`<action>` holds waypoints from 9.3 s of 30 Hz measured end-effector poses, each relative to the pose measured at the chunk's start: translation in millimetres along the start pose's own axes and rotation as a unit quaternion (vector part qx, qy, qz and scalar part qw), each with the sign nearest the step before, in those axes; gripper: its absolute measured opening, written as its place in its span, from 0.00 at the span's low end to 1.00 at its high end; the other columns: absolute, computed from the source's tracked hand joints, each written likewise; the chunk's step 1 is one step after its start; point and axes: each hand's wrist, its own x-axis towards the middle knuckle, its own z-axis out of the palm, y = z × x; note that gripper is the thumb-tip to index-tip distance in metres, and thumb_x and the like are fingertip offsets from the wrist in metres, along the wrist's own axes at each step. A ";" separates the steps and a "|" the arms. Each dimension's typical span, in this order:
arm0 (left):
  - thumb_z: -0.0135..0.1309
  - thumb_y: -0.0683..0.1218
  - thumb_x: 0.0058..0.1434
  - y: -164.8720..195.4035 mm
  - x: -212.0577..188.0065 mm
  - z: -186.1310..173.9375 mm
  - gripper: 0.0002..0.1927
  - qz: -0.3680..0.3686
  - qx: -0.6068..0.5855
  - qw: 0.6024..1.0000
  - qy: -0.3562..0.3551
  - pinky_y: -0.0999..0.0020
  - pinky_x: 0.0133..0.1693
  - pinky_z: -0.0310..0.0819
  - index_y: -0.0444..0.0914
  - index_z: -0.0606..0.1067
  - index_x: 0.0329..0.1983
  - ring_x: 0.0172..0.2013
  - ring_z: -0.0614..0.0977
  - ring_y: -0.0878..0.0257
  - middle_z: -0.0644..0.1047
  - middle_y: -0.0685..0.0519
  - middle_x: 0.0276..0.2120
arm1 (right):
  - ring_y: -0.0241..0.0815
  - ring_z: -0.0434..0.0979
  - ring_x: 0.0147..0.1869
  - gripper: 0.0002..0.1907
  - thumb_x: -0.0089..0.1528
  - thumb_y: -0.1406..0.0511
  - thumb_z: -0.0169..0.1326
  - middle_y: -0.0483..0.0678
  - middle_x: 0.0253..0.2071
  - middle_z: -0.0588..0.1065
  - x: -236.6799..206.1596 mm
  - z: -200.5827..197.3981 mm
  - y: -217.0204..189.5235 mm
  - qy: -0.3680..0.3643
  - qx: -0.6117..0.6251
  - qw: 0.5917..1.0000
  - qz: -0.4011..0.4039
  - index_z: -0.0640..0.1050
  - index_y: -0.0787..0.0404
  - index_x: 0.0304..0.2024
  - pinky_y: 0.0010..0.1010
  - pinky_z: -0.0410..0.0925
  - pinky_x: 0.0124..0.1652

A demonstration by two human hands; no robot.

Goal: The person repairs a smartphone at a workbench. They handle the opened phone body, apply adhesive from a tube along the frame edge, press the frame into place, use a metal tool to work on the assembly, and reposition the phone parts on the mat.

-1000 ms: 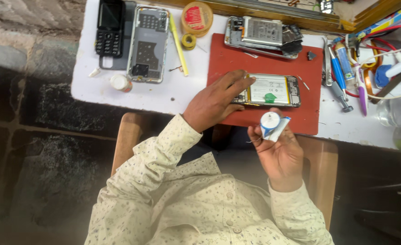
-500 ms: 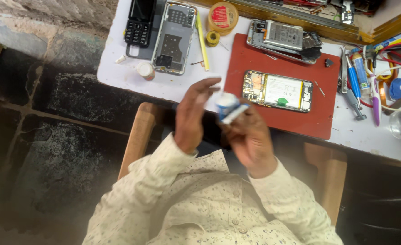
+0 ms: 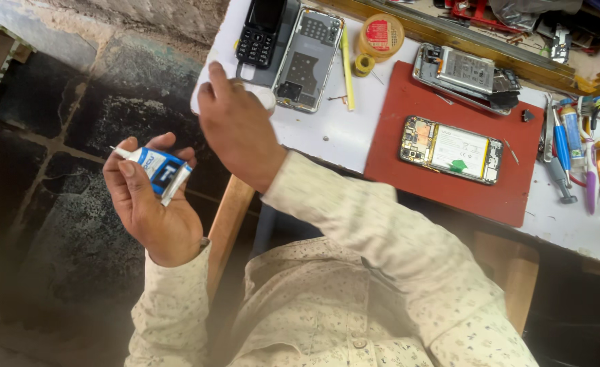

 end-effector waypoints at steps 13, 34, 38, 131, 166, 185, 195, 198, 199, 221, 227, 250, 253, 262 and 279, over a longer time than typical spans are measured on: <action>0.45 0.49 0.79 -4.6 -6.4 10.9 0.15 -0.072 -0.015 0.997 -0.022 0.58 0.50 0.80 0.35 0.68 0.62 0.45 0.83 0.54 0.78 0.40 0.52 | 0.46 0.76 0.46 0.05 0.56 0.68 0.55 0.52 0.38 0.73 15.6 75.4 12.6 -0.051 -0.150 0.987 -0.013 0.78 0.64 0.33 0.33 0.72 0.39; 0.49 0.47 0.74 -106.1 -48.9 156.1 0.15 -0.396 -0.025 0.821 -0.410 0.68 0.43 0.79 0.36 0.70 0.59 0.39 0.82 0.61 0.80 0.48 0.45 | 0.47 0.82 0.54 0.12 0.66 0.76 0.61 0.55 0.47 0.80 -164.5 -187.7 125.6 0.275 0.551 0.728 0.302 0.79 0.69 0.52 0.36 0.74 0.57; 0.51 0.48 0.73 -121.0 -51.4 166.4 0.15 -0.414 -0.020 0.810 -0.414 0.68 0.42 0.79 0.37 0.71 0.59 0.39 0.83 0.61 0.79 0.48 0.44 | 0.47 0.83 0.53 0.11 0.66 0.76 0.60 0.55 0.46 0.81 -174.5 -187.9 135.7 0.276 0.548 0.720 0.324 0.79 0.69 0.51 0.36 0.75 0.57; 0.53 0.47 0.73 -107.2 -54.4 151.9 0.20 -0.372 0.025 0.781 -0.501 0.69 0.45 0.81 0.33 0.68 0.63 0.43 0.82 0.66 0.75 0.50 0.47 | 0.42 0.82 0.50 0.12 0.64 0.77 0.61 0.57 0.46 0.81 -192.3 -190.0 117.5 0.261 0.556 0.714 0.335 0.80 0.69 0.50 0.31 0.75 0.53; 0.54 0.47 0.71 -102.6 -52.7 157.0 0.20 -0.369 0.067 0.777 -0.506 0.72 0.42 0.79 0.33 0.68 0.61 0.41 0.81 0.68 0.75 0.51 0.46 | 0.42 0.84 0.48 0.10 0.65 0.76 0.60 0.56 0.45 0.81 -188.2 -198.5 123.3 0.215 0.498 0.770 0.337 0.80 0.70 0.50 0.31 0.77 0.51; 0.56 0.44 0.68 -101.1 -51.8 161.1 0.24 -0.326 0.130 0.788 -0.505 0.74 0.39 0.79 0.36 0.59 0.61 0.41 0.81 0.70 0.76 0.52 0.46 | 0.37 0.82 0.39 0.10 0.66 0.65 0.62 0.48 0.36 0.81 -174.4 -217.8 123.8 0.003 0.288 0.911 0.296 0.80 0.68 0.40 0.26 0.73 0.41; 0.59 0.47 0.68 -77.8 -41.5 165.1 0.33 -0.245 0.235 0.744 -0.576 0.73 0.32 0.74 0.39 0.58 0.70 0.28 0.79 0.71 0.82 0.53 0.32 | 0.37 0.73 0.32 0.13 0.68 0.61 0.56 0.47 0.32 0.74 -168.0 -227.8 122.1 -0.072 0.263 0.941 0.201 0.76 0.67 0.38 0.29 0.68 0.32; 0.59 0.47 0.64 -72.6 -43.5 166.0 0.34 -0.255 0.275 0.732 -0.570 0.71 0.25 0.72 0.41 0.58 0.70 0.20 0.77 0.68 0.82 0.52 0.33 | 0.42 0.69 0.29 0.17 0.65 0.59 0.60 0.48 0.27 0.70 -170.8 -213.8 117.4 -0.038 0.142 0.969 0.198 0.73 0.65 0.31 0.35 0.63 0.30; 0.59 0.47 0.64 -71.2 -43.8 166.1 0.34 -0.254 0.273 0.729 -0.573 0.70 0.24 0.71 0.41 0.58 0.70 0.19 0.76 0.67 0.83 0.52 0.33 | 0.44 0.67 0.28 0.20 0.64 0.58 0.63 0.49 0.24 0.69 -172.1 -211.5 116.8 -0.020 0.088 0.978 0.189 0.72 0.65 0.28 0.38 0.60 0.30; 0.58 0.39 0.65 -30.5 -19.8 118.9 0.11 -0.066 0.241 0.838 -0.485 0.65 0.47 0.82 0.35 0.75 0.51 0.42 0.86 0.55 0.83 0.43 0.43 | 0.33 0.70 0.40 0.21 0.68 0.53 0.52 0.47 0.37 0.72 -212.0 -196.4 123.6 0.011 0.385 0.905 0.181 0.74 0.66 0.43 0.24 0.64 0.40; 0.54 0.36 0.72 -28.3 118.7 25.9 0.04 0.053 0.415 0.902 -0.106 0.79 0.32 0.78 0.30 0.75 0.47 0.30 0.81 0.71 0.80 0.54 0.34 | 0.32 0.71 0.40 0.10 0.70 0.65 0.59 0.47 0.40 0.75 -233.7 -206.2 144.3 0.108 0.387 0.863 0.306 0.76 0.66 0.43 0.22 0.65 0.45; 0.20 0.73 0.75 -126.0 176.9 -46.1 0.46 0.033 0.411 0.896 -0.164 0.62 0.59 0.68 0.34 0.72 0.68 0.57 0.79 0.58 0.73 0.42 0.62 | 0.58 0.63 0.75 0.32 0.52 0.65 0.69 0.53 0.69 0.69 -200.0 -219.6 195.8 -0.088 0.052 0.976 0.192 0.75 0.60 0.58 0.46 0.60 0.70; 0.25 0.73 0.73 -122.0 177.5 -45.3 0.45 0.099 0.382 0.917 -0.063 0.54 0.62 0.67 0.34 0.74 0.65 0.59 0.78 0.52 0.76 0.40 0.63 | 0.55 0.66 0.74 0.35 0.53 0.62 0.69 0.51 0.69 0.70 -199.5 -219.6 203.7 -0.100 0.044 0.981 0.158 0.73 0.60 0.62 0.49 0.56 0.73; 0.51 0.61 0.70 -90.8 53.2 61.6 0.24 0.469 0.412 0.762 -0.170 0.46 0.63 0.71 0.37 0.74 0.53 0.61 0.73 0.46 0.70 0.40 0.59 | 0.54 0.75 0.59 0.40 0.48 0.60 0.72 0.53 0.55 0.75 -192.5 -228.0 214.1 -0.105 0.028 0.985 0.136 0.73 0.63 0.60 0.44 0.68 0.60; 0.63 0.39 0.57 -174.3 -7.3 172.5 0.22 0.171 0.308 0.755 -0.553 0.57 0.50 0.77 0.41 0.76 0.56 0.48 0.82 0.52 0.81 0.50 0.46 | 0.46 0.81 0.59 0.36 0.54 0.64 0.66 0.54 0.54 0.81 -173.1 -252.0 218.8 -0.176 0.149 0.945 0.232 0.72 0.65 0.64 0.35 0.70 0.60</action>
